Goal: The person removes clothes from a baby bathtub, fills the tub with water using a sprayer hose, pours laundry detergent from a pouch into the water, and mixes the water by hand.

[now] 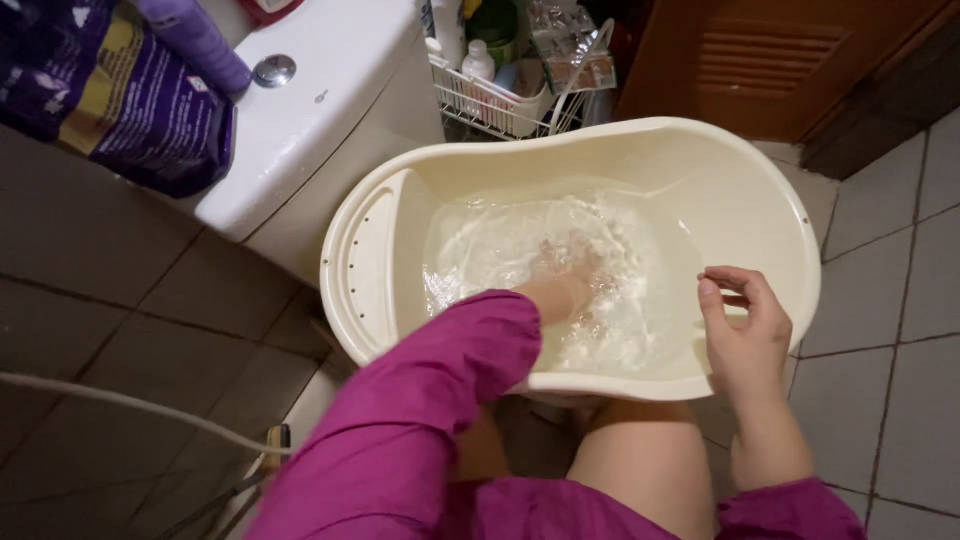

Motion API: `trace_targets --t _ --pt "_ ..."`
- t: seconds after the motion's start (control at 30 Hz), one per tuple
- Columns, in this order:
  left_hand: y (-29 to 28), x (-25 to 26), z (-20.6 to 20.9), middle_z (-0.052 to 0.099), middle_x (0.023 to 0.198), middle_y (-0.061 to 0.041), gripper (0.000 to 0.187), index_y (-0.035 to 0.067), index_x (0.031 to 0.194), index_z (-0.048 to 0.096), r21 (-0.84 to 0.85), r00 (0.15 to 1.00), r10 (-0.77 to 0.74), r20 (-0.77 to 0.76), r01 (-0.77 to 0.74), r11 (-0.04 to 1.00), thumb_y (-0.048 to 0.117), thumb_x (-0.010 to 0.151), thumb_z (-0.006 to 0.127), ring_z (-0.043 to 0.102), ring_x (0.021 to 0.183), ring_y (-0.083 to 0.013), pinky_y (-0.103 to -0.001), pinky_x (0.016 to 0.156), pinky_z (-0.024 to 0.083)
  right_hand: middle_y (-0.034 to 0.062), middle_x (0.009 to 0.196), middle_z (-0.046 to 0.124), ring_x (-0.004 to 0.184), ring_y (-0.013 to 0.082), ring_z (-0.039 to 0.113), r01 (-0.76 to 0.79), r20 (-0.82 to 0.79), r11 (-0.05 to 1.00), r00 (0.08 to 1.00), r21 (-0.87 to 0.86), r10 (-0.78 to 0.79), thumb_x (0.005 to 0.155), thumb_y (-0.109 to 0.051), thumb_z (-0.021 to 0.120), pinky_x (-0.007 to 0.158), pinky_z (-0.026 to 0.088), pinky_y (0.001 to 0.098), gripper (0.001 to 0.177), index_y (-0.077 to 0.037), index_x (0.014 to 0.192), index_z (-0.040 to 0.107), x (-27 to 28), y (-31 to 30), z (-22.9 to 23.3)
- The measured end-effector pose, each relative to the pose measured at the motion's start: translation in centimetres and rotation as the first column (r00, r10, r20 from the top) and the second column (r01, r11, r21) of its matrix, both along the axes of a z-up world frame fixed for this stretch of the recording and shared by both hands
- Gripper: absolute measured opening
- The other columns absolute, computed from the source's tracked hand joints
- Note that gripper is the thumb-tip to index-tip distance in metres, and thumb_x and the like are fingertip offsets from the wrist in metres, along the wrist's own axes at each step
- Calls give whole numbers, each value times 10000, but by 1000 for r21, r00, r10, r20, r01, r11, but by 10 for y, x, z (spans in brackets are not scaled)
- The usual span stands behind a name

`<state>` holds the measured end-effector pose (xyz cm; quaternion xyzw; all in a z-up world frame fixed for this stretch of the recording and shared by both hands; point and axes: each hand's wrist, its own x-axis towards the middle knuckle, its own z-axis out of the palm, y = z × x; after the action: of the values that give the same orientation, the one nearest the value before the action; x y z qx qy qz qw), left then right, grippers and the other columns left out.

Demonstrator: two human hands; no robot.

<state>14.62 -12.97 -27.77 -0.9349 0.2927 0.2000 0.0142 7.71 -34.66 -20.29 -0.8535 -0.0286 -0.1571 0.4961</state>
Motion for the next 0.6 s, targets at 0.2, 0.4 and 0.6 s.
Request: trace_targets --t 0.2,0.4,0.6 --pt "-40 5 -23 268 1684 -135 608 274 1624 329 -79 991 -111 -78 105 991 428 1057 484 288 1566 -395 -688 1252 187 61 1085 744 991 165 678 47 -42 999 998 16 -46 1005 -154 688 814 539 306 193 -37 1158 677 -1 0 3" --pt "-63 20 -44 325 1673 -126 559 249 1624 391 92 999 -10 -41 14 996 421 1093 431 323 1583 -373 -689 1279 191 58 1089 748 1001 164 677 54 -29 998 998 11 -53 1008 -152 689 880 532 307 192 -34 1160 677 -2 -5 1" --pt "-17 21 -23 290 1635 -176 600 189 1517 432 7 983 165 -85 -165 986 433 975 509 311 1513 -374 -721 1198 184 59 1080 749 992 170 675 64 -12 997 998 -32 -64 1002 -164 693 843 533 312 192 -43 1151 686 -1 -1 5"
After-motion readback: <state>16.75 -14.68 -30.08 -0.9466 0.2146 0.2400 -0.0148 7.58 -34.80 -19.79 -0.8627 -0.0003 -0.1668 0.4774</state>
